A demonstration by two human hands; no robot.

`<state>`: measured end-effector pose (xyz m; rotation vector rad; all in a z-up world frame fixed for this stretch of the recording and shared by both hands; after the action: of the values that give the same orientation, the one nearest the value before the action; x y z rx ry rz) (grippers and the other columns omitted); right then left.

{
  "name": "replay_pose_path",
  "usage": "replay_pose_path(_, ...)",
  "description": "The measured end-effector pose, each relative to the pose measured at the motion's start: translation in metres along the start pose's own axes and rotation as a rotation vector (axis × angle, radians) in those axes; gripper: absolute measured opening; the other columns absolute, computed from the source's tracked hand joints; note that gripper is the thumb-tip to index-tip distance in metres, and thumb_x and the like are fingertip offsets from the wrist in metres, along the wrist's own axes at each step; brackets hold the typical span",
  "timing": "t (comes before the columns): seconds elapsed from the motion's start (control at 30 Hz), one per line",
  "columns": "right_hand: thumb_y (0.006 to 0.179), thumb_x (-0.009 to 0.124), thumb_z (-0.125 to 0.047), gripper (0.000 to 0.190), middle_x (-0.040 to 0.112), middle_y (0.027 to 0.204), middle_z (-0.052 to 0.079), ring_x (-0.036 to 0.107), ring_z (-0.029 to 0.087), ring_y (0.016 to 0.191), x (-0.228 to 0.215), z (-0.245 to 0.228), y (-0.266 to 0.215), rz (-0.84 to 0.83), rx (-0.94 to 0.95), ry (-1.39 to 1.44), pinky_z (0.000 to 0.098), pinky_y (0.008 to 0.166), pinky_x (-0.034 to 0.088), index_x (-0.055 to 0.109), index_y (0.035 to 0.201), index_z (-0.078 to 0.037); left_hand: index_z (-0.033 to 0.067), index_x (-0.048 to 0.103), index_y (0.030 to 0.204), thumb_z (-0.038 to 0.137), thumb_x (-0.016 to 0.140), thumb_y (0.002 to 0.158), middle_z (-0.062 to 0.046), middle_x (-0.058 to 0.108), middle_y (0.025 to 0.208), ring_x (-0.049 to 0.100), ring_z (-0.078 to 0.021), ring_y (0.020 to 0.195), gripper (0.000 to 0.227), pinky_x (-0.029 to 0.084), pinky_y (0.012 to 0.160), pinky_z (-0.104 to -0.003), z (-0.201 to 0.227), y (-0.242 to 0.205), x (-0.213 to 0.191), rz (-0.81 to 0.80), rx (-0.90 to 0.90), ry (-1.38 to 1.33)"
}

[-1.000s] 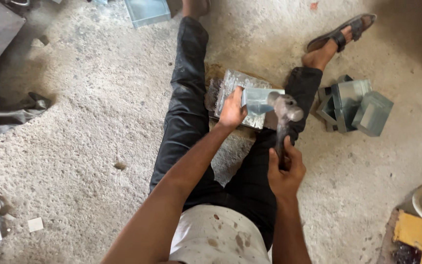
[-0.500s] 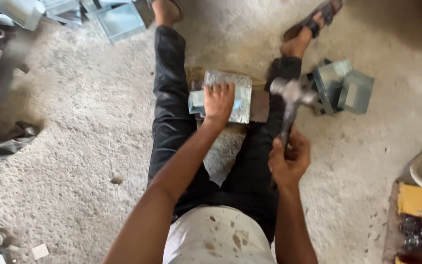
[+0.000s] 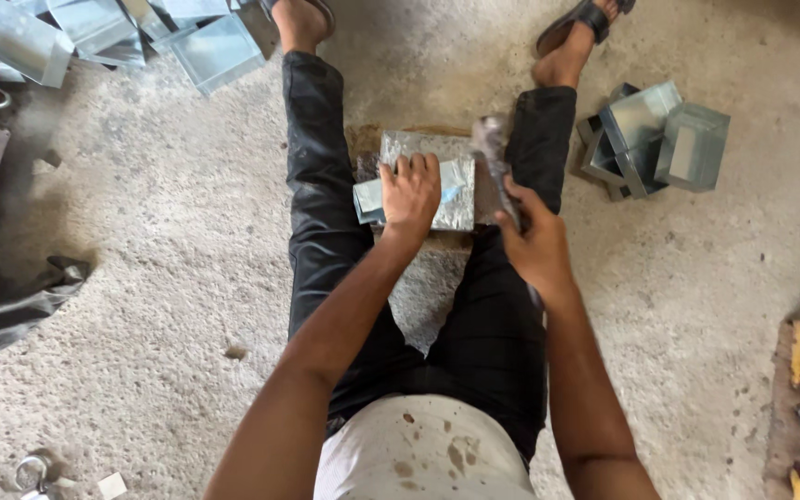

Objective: The person sits on the floor and uses a hammer to strike a small metal block placed on a wooden anvil. They repeatedly pick up the metal block, position it on the anvil, and hit it with the hammer to shape it.

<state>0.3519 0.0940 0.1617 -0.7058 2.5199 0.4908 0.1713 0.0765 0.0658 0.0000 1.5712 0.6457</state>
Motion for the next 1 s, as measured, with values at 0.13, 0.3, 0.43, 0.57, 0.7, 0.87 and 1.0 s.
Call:
replay_pose_path(0.13,0.105,0.064,-0.001,0.043,0.068,0.133,0.021,0.065,0.015,0.115,-0.002,0.005,-0.014,0.123,0.059,0.218,0.0278,0.097,0.052,0.055,0.147,-0.002,0.0131,0.063,0.097,0.015,0.060,0.094,-0.004,0.065,0.090,0.064,-0.0259,0.091,0.005,0.048,0.087,-0.053,-0.004,-0.001,0.002,0.026,-0.023,-0.053)
replay_pose_path(0.3,0.103,0.066,0.000,0.040,0.072,0.124,0.021,0.071,0.020,0.109,0.014,-0.003,-0.005,0.033,-0.131,-0.040,0.0305,0.090,0.054,0.056,0.142,0.002,0.0141,0.063,0.095,0.016,0.061,0.091,-0.003,0.065,0.088,0.063,-0.0247,0.090,0.006,0.048,0.089,-0.053,-0.004,-0.004,-0.004,0.058,-0.017,-0.051)
replay_pose_path(0.43,0.102,0.064,-0.005,0.042,0.060,0.078,0.010,0.050,0.011,0.051,0.011,0.009,-0.021,0.026,0.417,0.227,0.0290,0.042,0.037,0.058,0.144,-0.005,0.0136,0.064,0.100,0.014,0.060,0.089,-0.003,0.067,0.091,0.064,-0.0251,0.093,0.012,0.048,0.090,-0.052,-0.009,-0.001,-0.021,0.104,-0.023,-0.090)
replay_pose_path(0.57,0.101,0.064,-0.003,0.045,0.060,0.078,0.005,0.051,0.004,0.051,0.001,-0.044,-0.041,0.098,0.177,0.364,0.0222,0.038,0.039,0.053,0.145,-0.003,0.0044,0.059,0.116,0.001,0.063,0.082,-0.015,0.066,0.106,0.062,-0.0377,0.103,0.034,0.047,0.090,-0.054,-0.039,-0.016,-0.005,0.138,-0.192,-0.643)
replay_pose_path(0.7,0.105,0.063,-0.002,0.036,0.066,0.086,0.010,0.055,0.006,0.051,-0.014,-0.109,-0.052,0.155,-0.189,0.349,0.0234,0.045,0.044,0.052,0.139,-0.001,-0.0011,0.051,0.132,-0.007,0.064,0.073,-0.028,0.060,0.117,0.056,-0.0499,0.110,0.061,0.047,0.096,-0.052,-0.043,-0.047,0.050,0.243,-0.332,-1.072)
replay_pose_path(0.87,0.110,0.064,-0.003,0.033,0.067,0.095,0.010,0.056,0.004,0.055,-0.013,-0.133,-0.056,0.188,-0.437,0.378,0.0187,0.047,0.045,0.045,0.137,-0.008,0.0005,0.051,0.132,-0.010,0.065,0.072,-0.026,0.061,0.119,0.057,-0.0488,0.115,0.062,0.048,0.099,-0.051,-0.035,-0.048,0.087,0.204,-0.386,-1.124)
replay_pose_path(1.0,0.104,0.067,-0.001,0.036,0.064,0.104,0.012,0.061,0.008,0.074,0.035,-0.100,-0.035,0.016,-0.262,0.159,0.0228,0.058,0.049,0.051,0.137,0.002,0.0020,0.053,0.126,-0.010,0.065,0.072,-0.025,0.062,0.117,0.057,-0.0476,0.115,0.057,0.048,0.099,-0.052,-0.032,-0.044,0.080,0.137,-0.396,-1.128)
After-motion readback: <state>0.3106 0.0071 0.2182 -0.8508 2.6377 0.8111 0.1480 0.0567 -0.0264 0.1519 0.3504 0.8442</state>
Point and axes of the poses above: each hand's wrist, its own y-axis towards the middle knuckle, its own x-axis out of the palm, z = x × y, the point moved 8 cm from there along y, towards the middle knuckle
